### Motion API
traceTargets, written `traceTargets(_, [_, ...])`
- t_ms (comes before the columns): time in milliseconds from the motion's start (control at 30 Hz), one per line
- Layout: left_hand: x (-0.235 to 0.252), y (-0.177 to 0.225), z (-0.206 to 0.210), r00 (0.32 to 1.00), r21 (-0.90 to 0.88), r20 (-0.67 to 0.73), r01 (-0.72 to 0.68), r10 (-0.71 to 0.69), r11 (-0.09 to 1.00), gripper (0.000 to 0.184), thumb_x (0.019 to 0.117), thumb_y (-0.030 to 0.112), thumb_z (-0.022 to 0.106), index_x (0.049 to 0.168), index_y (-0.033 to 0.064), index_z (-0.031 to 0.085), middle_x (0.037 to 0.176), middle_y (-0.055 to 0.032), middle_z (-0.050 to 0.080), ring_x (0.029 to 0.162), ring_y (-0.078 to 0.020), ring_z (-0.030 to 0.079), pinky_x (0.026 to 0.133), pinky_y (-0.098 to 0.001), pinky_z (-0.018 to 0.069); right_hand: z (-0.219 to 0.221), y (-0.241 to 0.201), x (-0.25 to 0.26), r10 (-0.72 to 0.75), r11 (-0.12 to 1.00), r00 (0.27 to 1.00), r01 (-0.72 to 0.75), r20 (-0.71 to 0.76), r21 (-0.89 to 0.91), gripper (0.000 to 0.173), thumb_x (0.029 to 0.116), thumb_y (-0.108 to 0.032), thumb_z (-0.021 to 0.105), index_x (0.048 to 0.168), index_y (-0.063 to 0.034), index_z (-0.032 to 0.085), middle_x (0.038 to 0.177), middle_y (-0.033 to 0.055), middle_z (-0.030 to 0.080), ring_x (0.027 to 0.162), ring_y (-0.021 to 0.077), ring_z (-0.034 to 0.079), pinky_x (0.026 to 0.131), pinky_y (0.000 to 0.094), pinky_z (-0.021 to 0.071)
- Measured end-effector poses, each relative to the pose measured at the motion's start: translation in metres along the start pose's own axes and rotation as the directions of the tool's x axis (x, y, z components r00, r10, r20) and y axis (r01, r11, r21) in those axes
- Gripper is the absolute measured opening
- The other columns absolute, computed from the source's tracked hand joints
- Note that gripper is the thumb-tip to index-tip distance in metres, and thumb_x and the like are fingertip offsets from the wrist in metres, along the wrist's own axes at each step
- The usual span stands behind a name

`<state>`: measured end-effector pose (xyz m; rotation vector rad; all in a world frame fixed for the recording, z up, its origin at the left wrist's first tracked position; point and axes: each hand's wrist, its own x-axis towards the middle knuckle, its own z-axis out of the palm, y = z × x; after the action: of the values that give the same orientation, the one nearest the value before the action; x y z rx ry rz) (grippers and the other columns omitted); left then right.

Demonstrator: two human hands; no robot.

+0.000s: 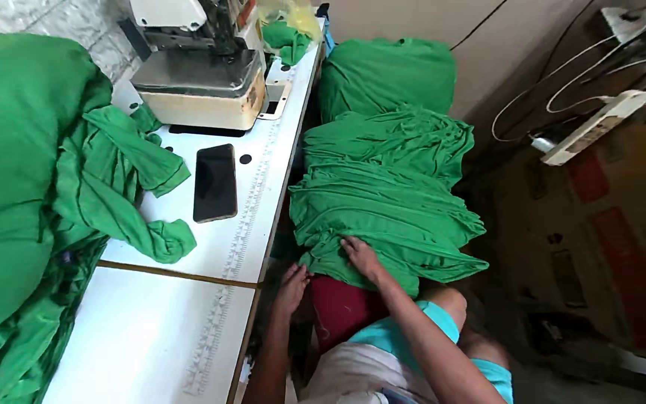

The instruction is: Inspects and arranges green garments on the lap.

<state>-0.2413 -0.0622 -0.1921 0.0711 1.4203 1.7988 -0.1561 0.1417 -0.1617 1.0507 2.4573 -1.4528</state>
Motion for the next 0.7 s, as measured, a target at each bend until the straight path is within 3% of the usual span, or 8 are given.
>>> traceTargets(67, [-0.005, 0.006, -0.004, 0.994, -0.007, 0.073, -0.085, 0.085, 0.996, 0.02, 0.1042, 0.005, 0.046, 0.116, 0.0001, 0.06, 0.096, -0.0009, 0.069, 0.086, -0.0078, 0.066, 0.083, -0.0278, 0.0559, -0.006, -0.005, -0.004, -0.015, 1.0, 0.999, 0.016, -0.029, 0.018, 0.044, 0.1113, -0.033, 0.042, 0.136, -0.0026, 0.062, 0.122, 0.0231, 0.067, 0.104, 0.0359, 0.069, 0.094, 0.055, 0.0527])
traceTargets(133, [-0.006, 0.012, -0.004, 0.993, 0.034, 0.037, -0.111, 0.11, 0.993, 0.017, 0.1013, 0.002, 0.05, 0.112, -0.0017, 0.062, 0.093, -0.0016, 0.069, 0.084, -0.008, 0.065, 0.082, -0.0277, 0.0555, -0.002, -0.007, -0.018, -0.161, 0.984, 0.98, 0.168, -0.114, 0.055, 0.041, 0.1081, -0.034, 0.05, 0.124, -0.0013, 0.068, 0.108, 0.0171, 0.073, 0.1, 0.0293, 0.071, 0.094, 0.0517, 0.0537])
traceTargets(233, [-0.003, 0.018, -0.001, 0.995, 0.065, 0.013, -0.1, 0.1, 0.993, 0.015, 0.0994, 0.003, 0.053, 0.111, -0.0002, 0.062, 0.086, 0.0003, 0.067, 0.074, -0.0059, 0.062, 0.072, -0.0239, 0.0544, 0.01, -0.004, -0.04, -0.274, 0.961, 0.962, 0.274, -0.016, 0.024, 0.045, 0.098, -0.037, 0.067, 0.128, -0.0035, 0.067, 0.116, 0.0133, 0.072, 0.109, 0.027, 0.068, 0.099, 0.0511, 0.0537])
traceTargets(333, [0.0, 0.018, 0.011, 0.998, 0.065, -0.015, -0.06, 0.061, 0.996, 0.012, 0.0999, 0.001, 0.054, 0.11, -0.0011, 0.06, 0.081, -0.0018, 0.067, 0.067, -0.0068, 0.062, 0.062, -0.0222, 0.0531, 0.022, 0.0, -0.053, -0.255, 0.956, 0.967, 0.255, 0.014, -0.142, 0.028, 0.101, -0.022, 0.061, 0.119, -0.0022, 0.072, 0.12, 0.0169, 0.071, 0.111, 0.0336, 0.069, 0.098, 0.0567, 0.0523])
traceTargets(433, [0.001, 0.014, 0.022, 0.996, 0.035, -0.06, -0.063, 0.065, 0.997, 0.017, 0.0996, -0.002, 0.055, 0.116, -0.0044, 0.056, 0.089, -0.0051, 0.068, 0.076, -0.0101, 0.066, 0.073, -0.0273, 0.0575, 0.028, 0.005, -0.061, -0.264, 0.963, 0.955, 0.254, -0.133, -0.089, 0.025, 0.1019, -0.013, 0.057, 0.118, 0.0, 0.07, 0.112, 0.0177, 0.073, 0.103, 0.0326, 0.071, 0.094, 0.0548, 0.0548])
traceTargets(533, [-0.001, 0.007, 0.027, 0.994, 0.188, -0.021, -0.099, 0.105, 0.977, 0.039, 0.0947, -0.001, 0.065, 0.13, -0.0086, 0.049, 0.108, -0.0148, 0.066, 0.093, -0.0156, 0.066, 0.086, -0.0333, 0.0567, 0.025, 0.004, -0.067, -0.323, 0.946, 0.908, 0.309, -0.268, -0.095, 0.022, 0.1011, -0.008, 0.057, 0.116, 0.0032, 0.068, 0.104, 0.0197, 0.073, 0.093, 0.0337, 0.072, 0.086, 0.0541, 0.0575])
traceTargets(600, [-0.006, 0.008, 0.029, 0.989, 0.493, -0.006, -0.128, 0.151, 0.86, 0.044, 0.0947, 0.005, 0.069, 0.133, -0.009, 0.052, 0.12, -0.0206, 0.066, 0.109, -0.0219, 0.067, 0.097, -0.0379, 0.0555, 0.018, 0.007, -0.07, -0.378, 0.925, 0.862, 0.343, -0.338, -0.161, 0.02, 0.099, -0.003, 0.058, 0.114, 0.0048, 0.068, 0.102, 0.0204, 0.073, 0.091, 0.0344, 0.073, 0.083, 0.0538, 0.0589])
traceTargets(700, [-0.015, 0.01, 0.026, 0.942, 0.876, -0.056, -0.113, 0.332, 0.469, 0.023, 0.0896, 0.005, 0.069, 0.111, -0.0049, 0.067, 0.103, -0.0211, 0.069, 0.105, -0.0359, 0.065, 0.102, -0.0546, 0.0458, 0.0, 0.022, -0.073, -0.412, 0.903, 0.828, 0.316, -0.38, -0.292, 0.022, 0.0955, 0.002, 0.058, 0.113, 0.0034, 0.07, 0.106, 0.0203, 0.073, 0.093, 0.0372, 0.073, 0.081, 0.0579, 0.0587])
